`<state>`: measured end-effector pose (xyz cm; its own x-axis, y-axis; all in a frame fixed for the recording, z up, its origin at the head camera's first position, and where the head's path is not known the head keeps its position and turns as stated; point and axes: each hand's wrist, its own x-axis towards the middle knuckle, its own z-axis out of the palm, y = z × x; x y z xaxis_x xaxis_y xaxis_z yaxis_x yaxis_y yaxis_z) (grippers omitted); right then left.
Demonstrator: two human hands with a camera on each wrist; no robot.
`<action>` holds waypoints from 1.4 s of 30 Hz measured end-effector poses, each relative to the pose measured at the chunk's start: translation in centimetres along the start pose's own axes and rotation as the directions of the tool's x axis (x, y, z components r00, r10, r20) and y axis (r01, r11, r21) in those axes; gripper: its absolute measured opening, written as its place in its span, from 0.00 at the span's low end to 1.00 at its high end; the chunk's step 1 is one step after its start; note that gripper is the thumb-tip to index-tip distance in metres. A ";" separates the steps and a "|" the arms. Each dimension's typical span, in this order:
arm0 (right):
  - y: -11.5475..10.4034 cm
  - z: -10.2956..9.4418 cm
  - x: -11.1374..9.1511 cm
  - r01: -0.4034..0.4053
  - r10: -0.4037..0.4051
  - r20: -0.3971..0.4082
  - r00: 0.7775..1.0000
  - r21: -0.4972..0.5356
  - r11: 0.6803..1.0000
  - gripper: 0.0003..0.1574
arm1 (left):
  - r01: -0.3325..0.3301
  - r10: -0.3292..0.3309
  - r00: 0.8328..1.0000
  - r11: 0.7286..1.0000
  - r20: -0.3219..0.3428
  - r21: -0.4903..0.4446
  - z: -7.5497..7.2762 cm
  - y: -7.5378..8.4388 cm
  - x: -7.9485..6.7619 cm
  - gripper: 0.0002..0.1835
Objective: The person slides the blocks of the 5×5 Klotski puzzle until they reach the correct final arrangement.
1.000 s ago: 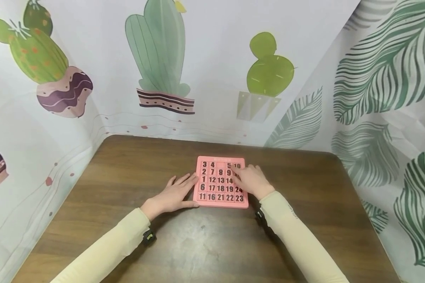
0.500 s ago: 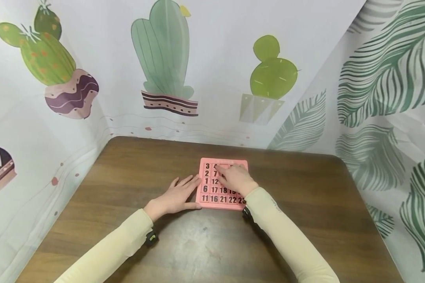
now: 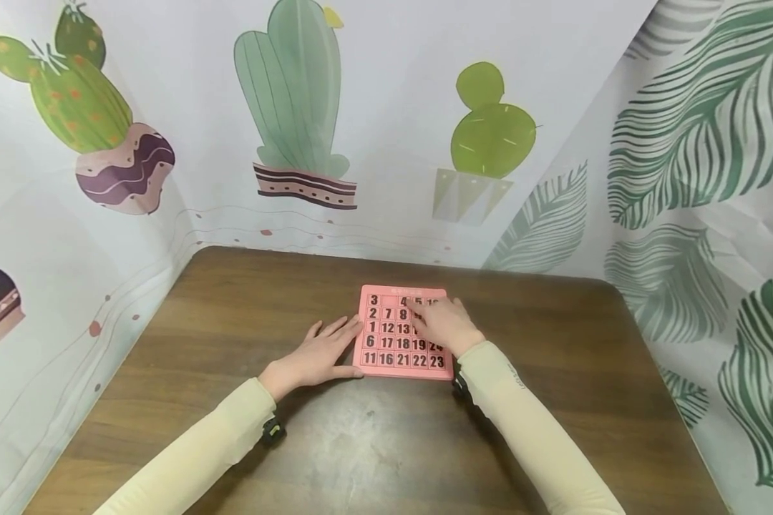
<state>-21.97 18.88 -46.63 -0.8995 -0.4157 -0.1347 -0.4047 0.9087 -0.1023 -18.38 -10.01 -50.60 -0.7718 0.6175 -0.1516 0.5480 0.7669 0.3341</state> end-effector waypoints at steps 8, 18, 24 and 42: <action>-1.9 -0.6 1.4 0.082 -0.081 -0.040 0.996 0.020 0.996 0.29 | 0.008 -0.008 1.000 1.000 0.007 -0.005 -0.4 0.0 -0.2 0.53; -4.8 -0.3 3.4 0.100 -0.101 0.015 0.995 0.058 0.993 0.31 | -0.023 0.023 1.000 0.999 -0.012 -0.023 -0.3 0.1 -0.2 0.52; -3.9 -0.2 2.9 0.059 -0.060 0.023 0.998 0.035 0.998 0.31 | -0.006 0.006 1.000 1.000 0.000 -0.007 -0.4 0.2 -0.2 0.52; -3.8 0.6 1.1 0.203 -0.201 -0.032 0.979 0.049 0.978 0.29 | 0.004 -0.004 1.000 1.000 0.004 0.003 -0.1 0.4 0.1 0.53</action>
<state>-21.36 14.91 -46.94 -0.8045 -0.5886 -0.0795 -0.5699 0.8027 -0.1758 -18.24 -9.70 -50.44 -0.7727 0.6151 -0.1569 0.5458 0.7700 0.3306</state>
